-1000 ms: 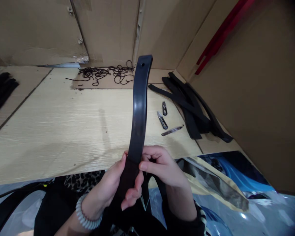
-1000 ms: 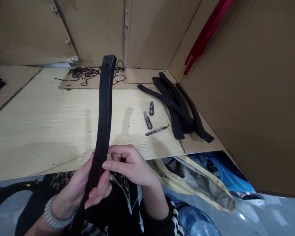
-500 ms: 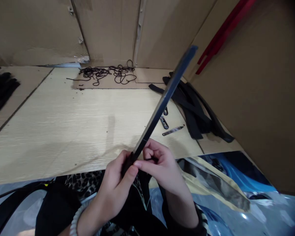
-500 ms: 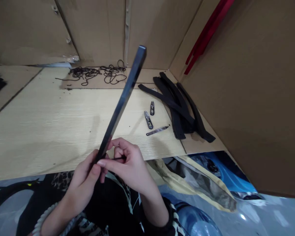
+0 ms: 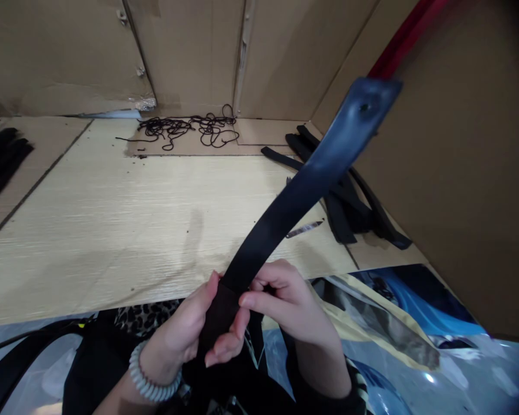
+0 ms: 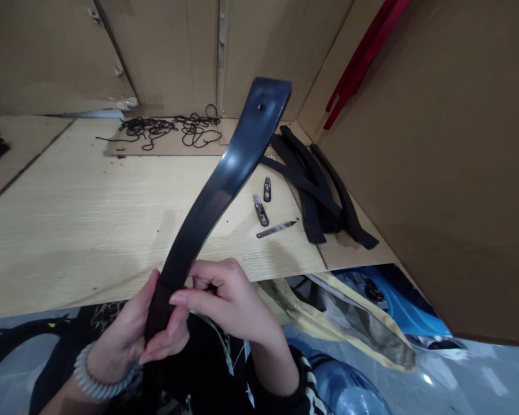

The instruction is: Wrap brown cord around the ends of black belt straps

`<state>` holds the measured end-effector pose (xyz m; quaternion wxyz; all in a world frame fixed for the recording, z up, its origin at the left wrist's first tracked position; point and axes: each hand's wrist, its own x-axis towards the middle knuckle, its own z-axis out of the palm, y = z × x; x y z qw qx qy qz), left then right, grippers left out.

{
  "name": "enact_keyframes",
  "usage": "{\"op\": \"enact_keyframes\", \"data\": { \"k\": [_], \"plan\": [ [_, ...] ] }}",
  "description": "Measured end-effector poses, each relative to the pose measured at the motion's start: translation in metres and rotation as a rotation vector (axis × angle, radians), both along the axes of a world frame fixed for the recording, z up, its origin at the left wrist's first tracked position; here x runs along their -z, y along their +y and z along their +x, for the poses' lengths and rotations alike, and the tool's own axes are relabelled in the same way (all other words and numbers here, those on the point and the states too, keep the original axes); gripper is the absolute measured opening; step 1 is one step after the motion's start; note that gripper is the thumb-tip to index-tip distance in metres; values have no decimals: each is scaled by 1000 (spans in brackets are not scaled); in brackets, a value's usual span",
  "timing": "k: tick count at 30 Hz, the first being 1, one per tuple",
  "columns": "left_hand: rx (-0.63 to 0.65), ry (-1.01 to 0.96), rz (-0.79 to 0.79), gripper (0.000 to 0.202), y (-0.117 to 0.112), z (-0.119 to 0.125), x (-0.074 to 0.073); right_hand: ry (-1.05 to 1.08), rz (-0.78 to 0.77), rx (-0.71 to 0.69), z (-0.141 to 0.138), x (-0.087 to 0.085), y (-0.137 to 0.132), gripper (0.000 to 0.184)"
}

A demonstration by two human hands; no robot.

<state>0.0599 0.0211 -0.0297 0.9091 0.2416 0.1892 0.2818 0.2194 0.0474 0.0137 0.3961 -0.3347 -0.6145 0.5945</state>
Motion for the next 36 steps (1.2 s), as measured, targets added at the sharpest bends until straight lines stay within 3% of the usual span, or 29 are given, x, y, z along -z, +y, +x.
{"op": "enact_keyframes", "data": {
  "k": [3,5,12,16,18,23,28,33,36],
  "plan": [
    [89,-98,-38,72,1,-1,2,44,10,-8,0,4,3,34],
    [72,-84,-18,74,2,0,3,59,-11,-7,0,8,4,27],
    [-409,558,286,58,-1,9,-14,117,-206,38,-3,15,3,31],
    [-658,704,433,46,-4,12,-19,78,-212,158,-11,11,2,29],
    [-636,687,408,46,-5,12,-16,10,-145,214,-12,8,2,26],
    [-395,396,246,56,-4,8,-6,-31,-70,223,-9,5,2,19],
    [-310,215,147,60,-3,6,-3,-6,-45,191,-8,5,2,14],
    [-262,234,149,49,2,6,-6,-22,-64,169,-8,6,1,15],
    [-329,362,207,53,4,8,-9,-87,-66,220,-9,6,0,17]
  ]
}}
